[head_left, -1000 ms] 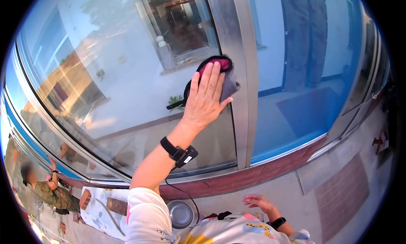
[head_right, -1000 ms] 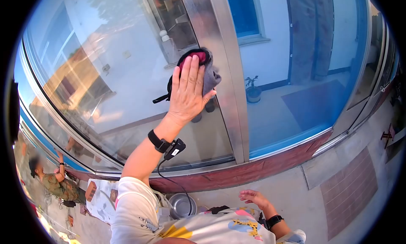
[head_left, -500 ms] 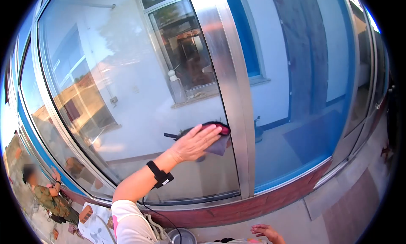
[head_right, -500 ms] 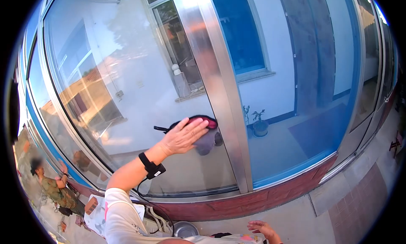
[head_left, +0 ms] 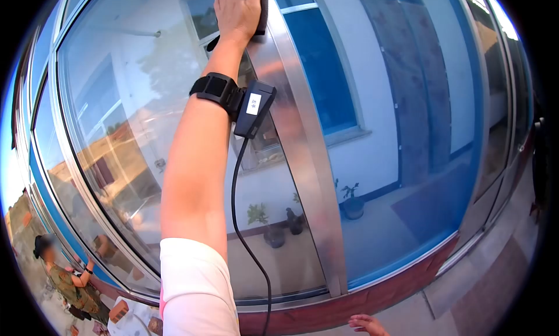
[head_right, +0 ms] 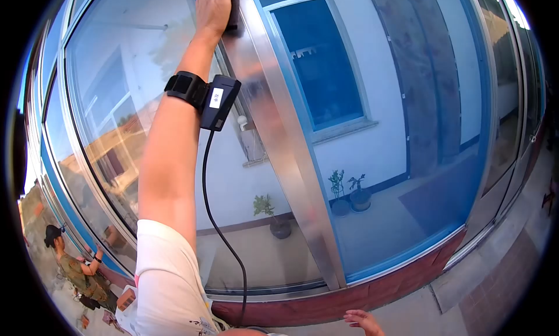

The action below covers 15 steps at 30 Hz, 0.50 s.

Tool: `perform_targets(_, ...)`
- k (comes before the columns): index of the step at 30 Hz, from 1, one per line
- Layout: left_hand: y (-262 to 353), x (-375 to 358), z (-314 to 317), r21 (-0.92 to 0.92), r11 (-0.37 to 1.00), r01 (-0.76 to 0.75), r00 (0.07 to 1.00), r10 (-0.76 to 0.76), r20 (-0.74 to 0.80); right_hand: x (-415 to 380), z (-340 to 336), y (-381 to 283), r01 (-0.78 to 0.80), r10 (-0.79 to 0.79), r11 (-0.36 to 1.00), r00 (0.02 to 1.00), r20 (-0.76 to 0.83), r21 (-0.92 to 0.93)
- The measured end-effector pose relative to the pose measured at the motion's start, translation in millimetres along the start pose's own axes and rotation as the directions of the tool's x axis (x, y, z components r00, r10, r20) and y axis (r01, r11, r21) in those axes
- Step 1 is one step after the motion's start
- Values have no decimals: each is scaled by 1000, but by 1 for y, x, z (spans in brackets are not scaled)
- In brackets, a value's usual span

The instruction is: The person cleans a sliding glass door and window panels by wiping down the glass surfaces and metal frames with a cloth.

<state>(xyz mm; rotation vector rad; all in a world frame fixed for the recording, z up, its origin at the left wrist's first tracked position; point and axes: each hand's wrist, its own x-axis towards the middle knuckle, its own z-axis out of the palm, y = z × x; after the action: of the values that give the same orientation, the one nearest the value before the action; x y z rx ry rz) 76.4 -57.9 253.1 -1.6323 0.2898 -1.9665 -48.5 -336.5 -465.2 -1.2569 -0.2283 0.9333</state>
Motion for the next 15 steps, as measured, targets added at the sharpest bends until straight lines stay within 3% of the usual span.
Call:
perform_targets(4, 34, -67, -16, 11, 985, -171, 985, 171, 9, -3, -15, 24, -71, 71, 997, 997, -34, 23)
perform_targets(5, 49, -89, -33, -46, 981, -189, 978, 192, 78, -7, -19, 28, -80, 81, 997, 996, -39, 13)
perform_targets(6, 65, -112, -52, -94, 985, -148, 952, 168, 257, -7, -19, 29, -86, 86, 996, 996, -32, 11)
perform_targets(8, 98, -158, -86, -282, 955, -89, 888, 204, 413, -11, -20, 31, -151, 151, 988, 987, -57, 1)
perform_targets(10, 130, -214, -110, -346, 931, -116, 820, 287, 496, -9, -21, 34, -147, 147, 989, 988, -49, -3)
perform_targets(11, 146, -246, -123, -379, 912, -159, 763, 356, 539, -9, -21, 38, -144, 144, 990, 989, -41, -7)
perform_targets(12, 160, -273, -139, -445, 875, -192, 637, 456, 622, -7, -21, 45, -150, 150, 989, 988, -43, -7)
perform_targets(13, 172, -311, -148, -420, 821, -386, 584, 571, 578, -2, -25, 54, -123, 123, 992, 992, -14, 7)
perform_targets(15, 190, -371, -169, -584, 681, -441, 401, 732, 551, 3, -25, 51, -87, 87, 996, 996, 8, 21)
